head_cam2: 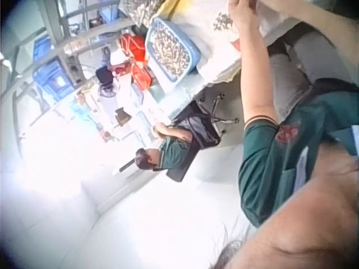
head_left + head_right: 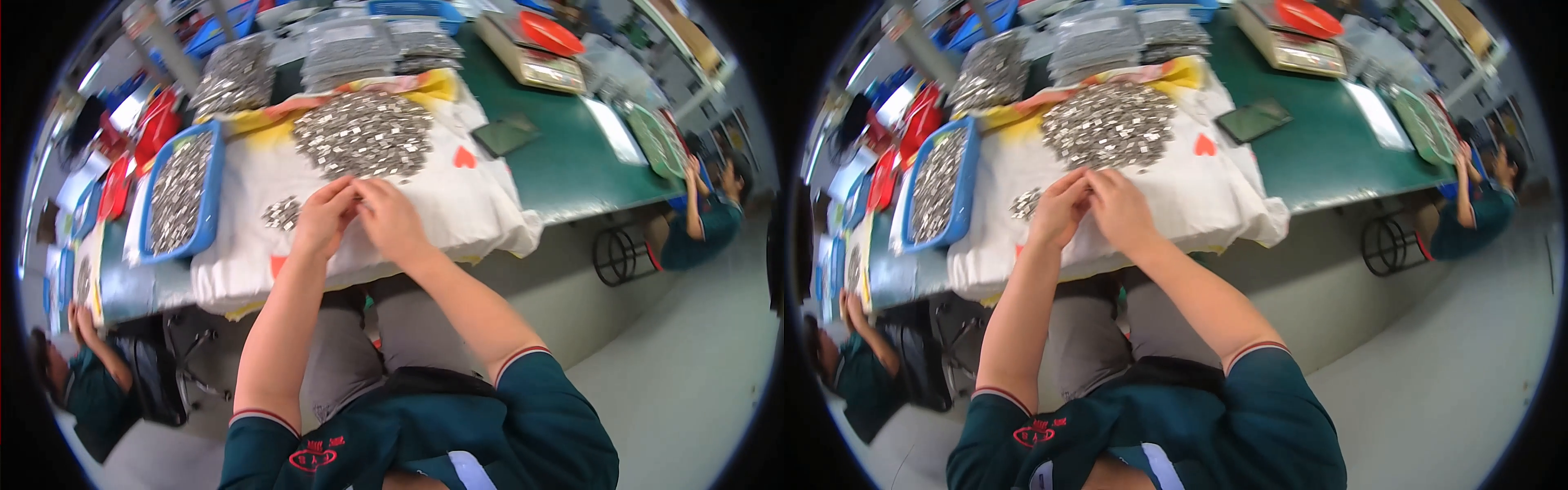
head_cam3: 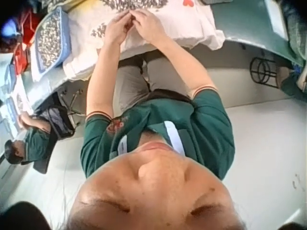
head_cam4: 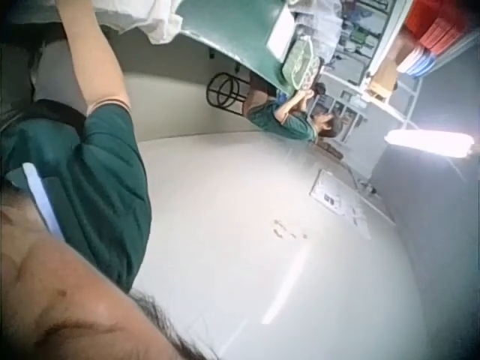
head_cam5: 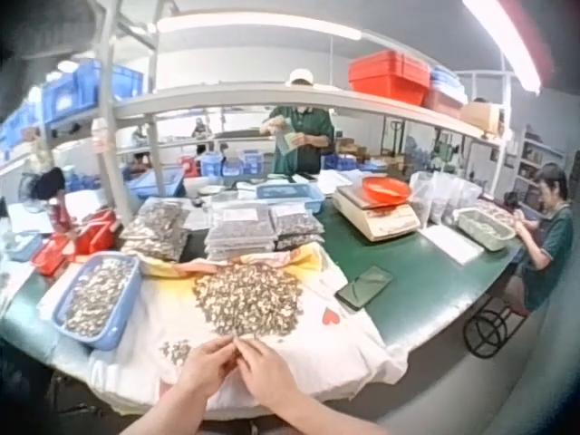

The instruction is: Sorting and inspecting small metal hardware components on a cloth-covered workbench in a factory setting.

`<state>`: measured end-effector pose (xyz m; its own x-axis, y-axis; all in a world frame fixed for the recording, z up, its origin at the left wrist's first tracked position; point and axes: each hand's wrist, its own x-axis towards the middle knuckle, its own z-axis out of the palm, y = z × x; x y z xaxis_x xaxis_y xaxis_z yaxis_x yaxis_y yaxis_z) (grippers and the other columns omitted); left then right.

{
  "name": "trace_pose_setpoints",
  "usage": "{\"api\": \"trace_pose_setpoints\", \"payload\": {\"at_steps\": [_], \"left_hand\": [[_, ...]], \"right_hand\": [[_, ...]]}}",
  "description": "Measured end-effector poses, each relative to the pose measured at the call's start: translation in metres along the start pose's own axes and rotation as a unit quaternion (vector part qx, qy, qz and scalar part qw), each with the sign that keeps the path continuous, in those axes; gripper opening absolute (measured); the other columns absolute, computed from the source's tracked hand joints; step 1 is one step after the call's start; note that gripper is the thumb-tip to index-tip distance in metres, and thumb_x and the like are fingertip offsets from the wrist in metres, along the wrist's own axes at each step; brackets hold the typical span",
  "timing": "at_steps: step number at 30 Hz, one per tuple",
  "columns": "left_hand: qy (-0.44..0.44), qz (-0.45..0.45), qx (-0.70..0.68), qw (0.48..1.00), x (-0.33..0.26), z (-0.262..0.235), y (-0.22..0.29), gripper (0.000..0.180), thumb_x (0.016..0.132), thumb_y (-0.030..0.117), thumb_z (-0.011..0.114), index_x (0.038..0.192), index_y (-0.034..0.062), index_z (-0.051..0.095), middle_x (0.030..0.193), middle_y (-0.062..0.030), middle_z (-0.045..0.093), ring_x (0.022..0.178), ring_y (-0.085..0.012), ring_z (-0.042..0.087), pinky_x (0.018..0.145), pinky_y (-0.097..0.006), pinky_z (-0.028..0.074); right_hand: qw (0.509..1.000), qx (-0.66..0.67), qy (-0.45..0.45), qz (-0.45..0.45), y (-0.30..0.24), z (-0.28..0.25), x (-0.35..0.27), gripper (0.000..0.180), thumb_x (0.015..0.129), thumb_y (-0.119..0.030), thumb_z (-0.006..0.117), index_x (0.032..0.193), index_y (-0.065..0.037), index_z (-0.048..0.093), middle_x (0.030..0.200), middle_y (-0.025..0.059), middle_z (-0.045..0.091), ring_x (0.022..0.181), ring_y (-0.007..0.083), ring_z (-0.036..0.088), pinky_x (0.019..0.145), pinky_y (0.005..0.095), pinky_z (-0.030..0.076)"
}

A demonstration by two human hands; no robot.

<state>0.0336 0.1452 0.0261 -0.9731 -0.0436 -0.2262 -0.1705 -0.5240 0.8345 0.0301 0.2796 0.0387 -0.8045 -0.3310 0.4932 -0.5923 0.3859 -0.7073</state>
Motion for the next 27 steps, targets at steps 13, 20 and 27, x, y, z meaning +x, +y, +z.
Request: {"api": "trace_pose_setpoints", "payload": {"at_steps": [13,20,27], "left_hand": [[0.044,0.256,0.602,0.755,-0.045,0.007,0.030,0.027,0.082,0.011,0.052,0.107,0.0018,0.055,0.099,-0.0096,0.061,0.088,-0.0183,0.059,0.078,-0.027,0.045],[0.100,0.104,0.053,0.988,-0.150,-0.065,-0.024,0.020,0.089,0.010,0.046,0.103,-0.0010,0.055,0.091,-0.0083,0.061,0.079,-0.0133,0.058,0.071,-0.025,0.047],[0.109,-0.141,-0.185,0.966,-0.136,-0.084,-0.041,0.020,0.091,0.019,0.043,0.099,0.0040,0.054,0.087,-0.0059,0.060,0.075,-0.0143,0.059,0.067,-0.028,0.050]], "right_hand": [[0.961,-0.258,-0.096,0.009,0.003,0.011,0.000,0.015,0.072,-0.010,0.058,0.086,-0.004,0.058,0.081,0.0116,0.058,0.079,0.0287,0.055,0.070,0.0385,0.042],[0.988,0.004,-0.095,-0.122,-0.029,0.073,0.028,0.028,0.075,-0.015,0.058,0.099,-0.002,0.057,0.095,0.0144,0.056,0.091,0.0313,0.051,0.081,0.0388,0.040],[0.976,-0.134,-0.129,-0.110,-0.039,0.132,0.038,0.020,0.072,-0.016,0.060,0.087,-0.003,0.062,0.098,0.0143,0.056,0.094,0.0298,0.050,0.083,0.0371,0.040]]}}
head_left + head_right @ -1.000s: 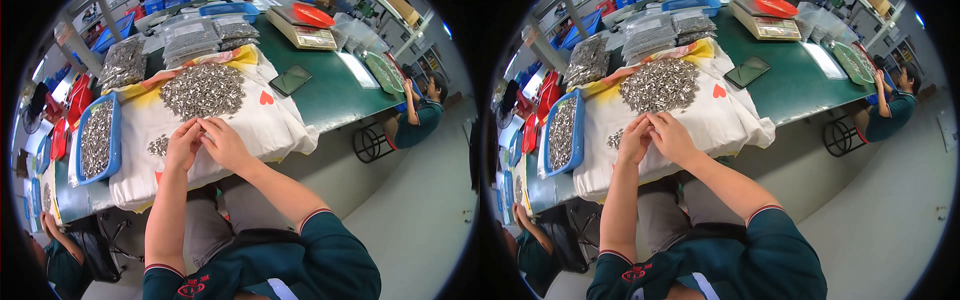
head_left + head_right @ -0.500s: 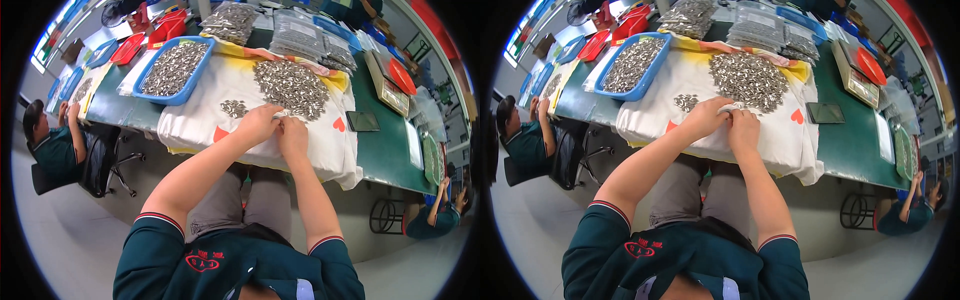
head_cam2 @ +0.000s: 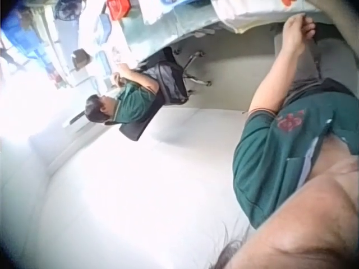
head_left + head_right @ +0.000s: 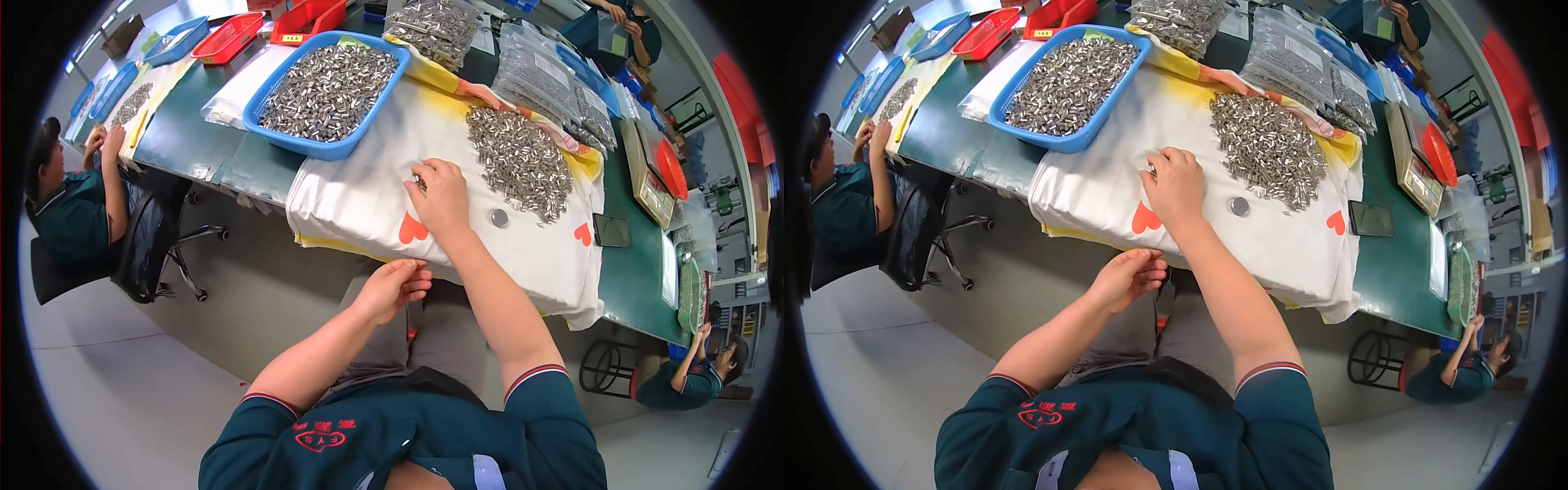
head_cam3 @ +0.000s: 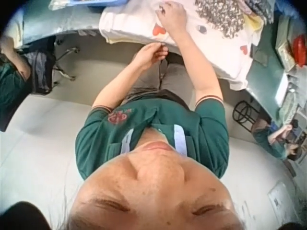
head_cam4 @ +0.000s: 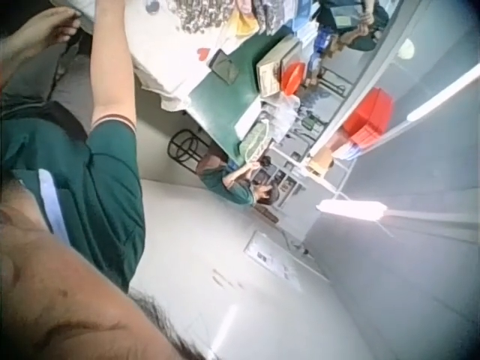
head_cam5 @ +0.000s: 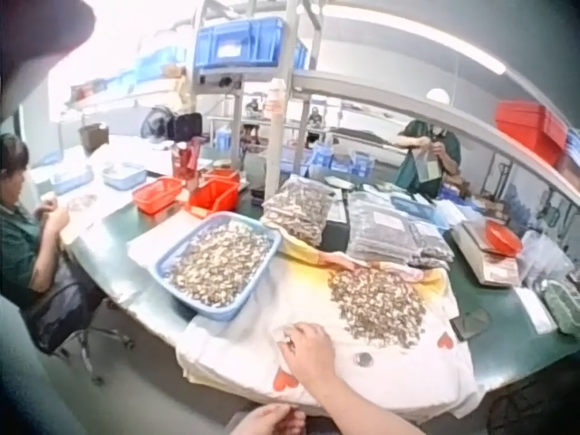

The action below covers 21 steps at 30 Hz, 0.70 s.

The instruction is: Sorting and inspecting small metal hardware components on a cloth-covered workbench in a factory setting.

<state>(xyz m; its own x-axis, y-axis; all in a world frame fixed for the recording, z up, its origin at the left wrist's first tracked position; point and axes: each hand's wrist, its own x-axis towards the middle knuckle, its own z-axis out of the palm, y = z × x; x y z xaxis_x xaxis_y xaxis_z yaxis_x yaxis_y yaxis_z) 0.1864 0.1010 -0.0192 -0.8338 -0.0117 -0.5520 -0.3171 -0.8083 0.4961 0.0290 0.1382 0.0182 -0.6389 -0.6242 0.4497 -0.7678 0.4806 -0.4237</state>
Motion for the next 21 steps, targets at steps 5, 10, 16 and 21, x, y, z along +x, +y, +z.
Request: {"api": "trace_pose_setpoints", "payload": {"at_steps": [5,10,16,21], "left_hand": [[-0.027,-0.025,0.011,0.999,0.008,-0.003,0.008,0.020,0.091,0.020,0.043,0.097,0.0052,0.054,0.087,-0.0036,0.060,0.075,-0.0110,0.058,0.066,-0.025,0.050],[-0.048,-0.043,-0.012,0.998,0.012,-0.010,0.004,0.020,0.091,0.020,0.042,0.097,0.0055,0.054,0.087,-0.0036,0.060,0.075,-0.0120,0.059,0.067,-0.026,0.050],[-0.056,-0.093,-0.097,0.989,0.013,-0.007,0.008,0.022,0.091,0.018,0.035,0.097,0.0036,0.052,0.090,-0.0056,0.061,0.078,-0.0149,0.059,0.069,-0.031,0.050],[-0.054,-0.094,-0.095,0.990,0.013,-0.008,0.008,0.022,0.091,0.018,0.036,0.098,0.0036,0.051,0.090,-0.0060,0.061,0.078,-0.0149,0.059,0.069,-0.031,0.050]], "right_hand": [[0.999,0.014,-0.007,-0.033,0.003,-0.007,-0.010,0.014,0.071,-0.013,0.060,0.082,-0.004,0.061,0.095,0.0116,0.056,0.093,0.0294,0.050,0.081,0.0367,0.040],[0.996,0.014,-0.037,-0.080,0.004,-0.028,-0.031,0.010,0.071,-0.010,0.060,0.079,-0.004,0.059,0.094,0.0094,0.057,0.093,0.0288,0.050,0.080,0.0362,0.041],[0.997,0.064,-0.006,-0.035,0.003,-0.036,-0.030,0.018,0.070,-0.011,0.061,0.085,-0.003,0.059,0.092,0.0127,0.055,0.094,0.0299,0.049,0.082,0.0375,0.040],[0.995,-0.082,0.000,0.052,-0.002,-0.014,-0.011,0.024,0.074,-0.019,0.059,0.091,-0.002,0.058,0.093,0.0140,0.055,0.091,0.0298,0.049,0.081,0.0367,0.039]]}}
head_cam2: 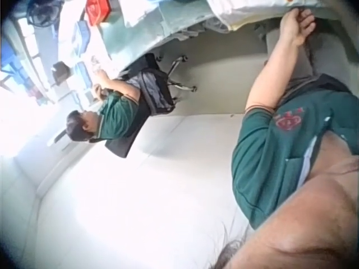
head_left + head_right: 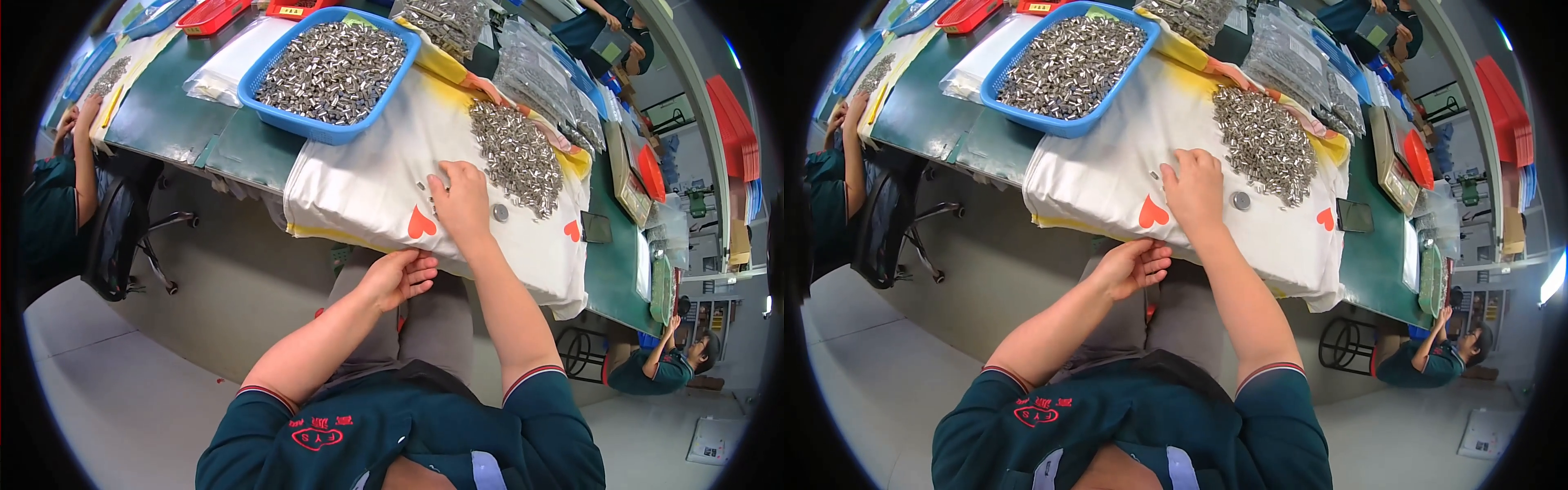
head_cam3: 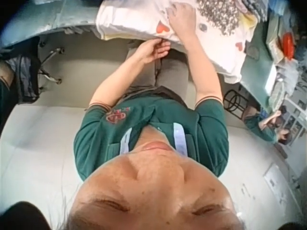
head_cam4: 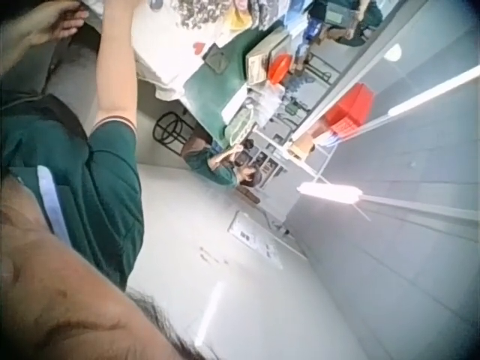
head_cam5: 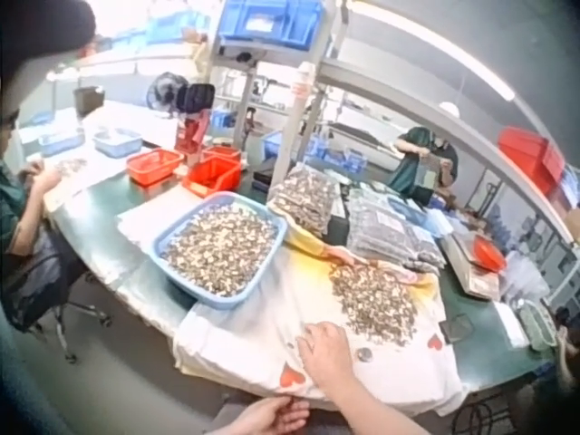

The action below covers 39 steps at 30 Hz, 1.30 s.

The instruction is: Sorting and inspecting small metal hardware components on a cloth-covered workbench in a factory setting.

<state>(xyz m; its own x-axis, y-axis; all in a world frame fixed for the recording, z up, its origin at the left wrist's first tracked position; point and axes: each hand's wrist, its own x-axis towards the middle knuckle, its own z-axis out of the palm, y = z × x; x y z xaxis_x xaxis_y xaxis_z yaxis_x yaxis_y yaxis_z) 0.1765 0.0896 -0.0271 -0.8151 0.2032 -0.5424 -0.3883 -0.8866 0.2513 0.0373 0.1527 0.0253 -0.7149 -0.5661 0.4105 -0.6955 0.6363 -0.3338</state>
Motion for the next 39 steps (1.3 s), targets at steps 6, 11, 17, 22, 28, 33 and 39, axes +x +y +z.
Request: {"api": "trace_pose_setpoints", "payload": {"at_steps": [6,11,17,22,28,33,39], "left_hand": [[-0.004,0.005,-0.016,1.000,0.000,-0.003,0.000,0.019,0.091,0.018,0.037,0.095,0.0052,0.052,0.090,-0.0070,0.062,0.078,-0.0162,0.060,0.070,-0.032,0.049],[0.001,-0.006,-0.028,1.000,0.002,-0.004,0.000,0.019,0.091,0.017,0.037,0.094,0.0052,0.051,0.089,-0.0072,0.062,0.078,-0.0164,0.060,0.069,-0.032,0.049],[0.017,-0.036,-0.069,0.997,0.011,0.004,-0.001,0.022,0.091,0.018,0.033,0.095,0.0038,0.050,0.095,-0.0107,0.059,0.084,-0.0212,0.059,0.073,-0.035,0.049],[-0.029,-0.080,-0.084,0.993,0.018,0.009,0.007,0.031,0.092,0.023,0.027,0.106,0.0000,0.041,0.098,-0.0150,0.056,0.090,-0.0259,0.057,0.081,-0.042,0.047],[-0.055,-0.092,-0.052,0.993,0.018,0.019,0.010,0.035,0.092,0.025,0.025,0.108,-0.0025,0.040,0.104,-0.0185,0.054,0.099,-0.0292,0.055,0.085,-0.044,0.045],[-0.069,-0.094,-0.047,0.992,0.018,0.020,0.009,0.038,0.092,0.026,0.023,0.107,-0.0031,0.041,0.106,-0.0190,0.054,0.100,-0.0294,0.055,0.087,-0.044,0.043],[-0.063,-0.104,-0.106,0.987,0.025,0.019,-0.001,0.039,0.092,0.027,0.023,0.107,-0.0033,0.043,0.103,-0.0175,0.055,0.098,-0.0291,0.055,0.089,-0.042,0.042]], "right_hand": [[0.998,0.024,-0.038,-0.036,-0.017,0.003,-0.002,0.018,0.072,-0.015,0.060,0.086,-0.004,0.059,0.092,0.0135,0.055,0.087,0.0288,0.050,0.078,0.0359,0.040],[0.995,0.058,-0.072,-0.038,0.002,-0.015,-0.018,0.013,0.072,-0.013,0.060,0.081,-0.004,0.059,0.090,0.0125,0.054,0.086,0.0287,0.050,0.076,0.0373,0.041],[0.997,0.065,0.029,0.009,0.005,-0.013,-0.032,0.025,0.072,-0.016,0.060,0.093,-0.003,0.058,0.101,0.0171,0.051,0.096,0.0314,0.047,0.084,0.0384,0.038],[0.998,0.012,0.019,0.056,-0.015,-0.006,-0.035,0.028,0.073,-0.018,0.061,0.094,-0.001,0.058,0.105,0.0175,0.051,0.100,0.0316,0.047,0.087,0.0383,0.038],[0.996,0.036,0.056,0.056,-0.017,-0.004,-0.038,0.015,0.071,-0.014,0.062,0.080,-0.002,0.061,0.095,0.0144,0.056,0.093,0.0296,0.050,0.082,0.0363,0.040],[0.995,0.052,0.064,0.061,-0.018,-0.001,-0.039,0.010,0.070,-0.011,0.061,0.074,-0.002,0.059,0.088,0.0123,0.057,0.088,0.0283,0.051,0.078,0.0362,0.040],[0.994,0.068,0.064,0.057,-0.019,-0.006,-0.050,0.007,0.069,-0.009,0.060,0.071,-0.003,0.057,0.086,0.0104,0.056,0.087,0.0280,0.050,0.077,0.0376,0.040]]}}
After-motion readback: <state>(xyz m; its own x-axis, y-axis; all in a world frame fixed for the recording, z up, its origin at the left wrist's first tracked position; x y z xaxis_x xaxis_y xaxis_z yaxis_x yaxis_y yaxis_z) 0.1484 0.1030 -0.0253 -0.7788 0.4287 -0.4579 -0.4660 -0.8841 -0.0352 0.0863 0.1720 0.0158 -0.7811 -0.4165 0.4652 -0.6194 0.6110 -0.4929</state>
